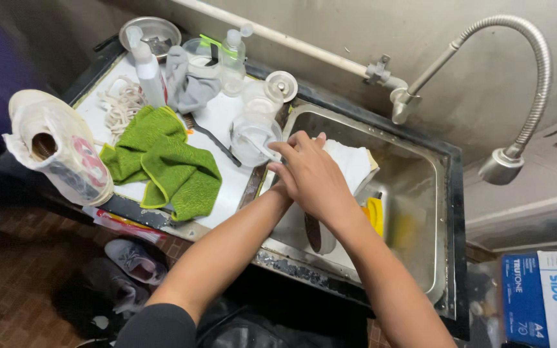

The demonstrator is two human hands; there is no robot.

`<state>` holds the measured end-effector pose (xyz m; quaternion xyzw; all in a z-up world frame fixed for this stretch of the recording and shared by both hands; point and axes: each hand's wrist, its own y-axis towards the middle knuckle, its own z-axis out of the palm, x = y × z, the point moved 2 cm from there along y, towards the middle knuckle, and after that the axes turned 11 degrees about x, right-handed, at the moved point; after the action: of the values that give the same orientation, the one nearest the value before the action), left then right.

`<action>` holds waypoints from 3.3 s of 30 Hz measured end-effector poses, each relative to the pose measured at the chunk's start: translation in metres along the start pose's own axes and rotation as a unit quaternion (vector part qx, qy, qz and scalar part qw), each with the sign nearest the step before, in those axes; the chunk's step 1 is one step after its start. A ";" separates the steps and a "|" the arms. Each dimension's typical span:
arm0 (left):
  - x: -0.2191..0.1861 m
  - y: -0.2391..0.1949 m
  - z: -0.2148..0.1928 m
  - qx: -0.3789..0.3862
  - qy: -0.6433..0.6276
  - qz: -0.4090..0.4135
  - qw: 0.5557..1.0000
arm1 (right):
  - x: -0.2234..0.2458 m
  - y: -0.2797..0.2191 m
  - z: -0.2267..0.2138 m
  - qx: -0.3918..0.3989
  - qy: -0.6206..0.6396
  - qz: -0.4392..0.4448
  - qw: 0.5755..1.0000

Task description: The person cleans a white sneaker in a sink using a toothbrush and a white cloth. They scrub the shoe's interior and exterior, then stuff the shoe with a white cloth to maintain its shape.

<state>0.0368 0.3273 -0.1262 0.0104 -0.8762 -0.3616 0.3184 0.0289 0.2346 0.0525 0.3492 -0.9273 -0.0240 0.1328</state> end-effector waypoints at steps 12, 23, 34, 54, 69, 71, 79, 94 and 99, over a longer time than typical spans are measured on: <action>0.046 -0.010 0.028 0.290 -0.632 -0.266 0.667 | -0.026 0.047 0.039 0.150 -0.133 0.028 0.979; 0.073 0.025 -0.023 0.372 -0.849 -0.311 0.211 | -0.152 -0.086 -0.008 -0.150 0.208 0.109 0.960; 0.066 0.032 -0.026 0.315 -0.867 -0.327 0.204 | -0.143 -0.121 0.022 -0.145 0.296 -0.062 0.942; 0.107 0.059 -0.095 0.312 -0.886 -0.333 0.085 | -0.162 -0.130 0.035 -0.177 0.307 -0.066 0.933; 0.102 0.053 -0.080 0.330 -0.870 -0.363 0.055 | -0.164 -0.124 0.052 -0.209 0.360 -0.034 0.909; 0.103 0.055 -0.082 0.314 -0.872 -0.372 0.046 | -0.163 -0.126 0.046 -0.208 0.371 -0.060 0.903; 0.091 0.043 -0.067 0.325 -0.866 -0.376 0.053 | -0.146 -0.124 0.036 -0.198 0.365 -0.061 0.908; 0.082 0.040 -0.052 0.326 -0.869 -0.358 0.102 | -0.152 -0.129 0.029 -0.212 0.330 -0.047 0.919; 0.053 0.032 -0.020 0.339 -0.876 -0.324 0.109 | -0.164 -0.129 0.034 -0.191 0.315 -0.040 0.929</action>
<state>0.0123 0.3254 -0.0659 0.0765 -0.4937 0.1454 -0.8539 0.2211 0.2429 -0.0355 0.3438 -0.8006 -0.0948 0.4816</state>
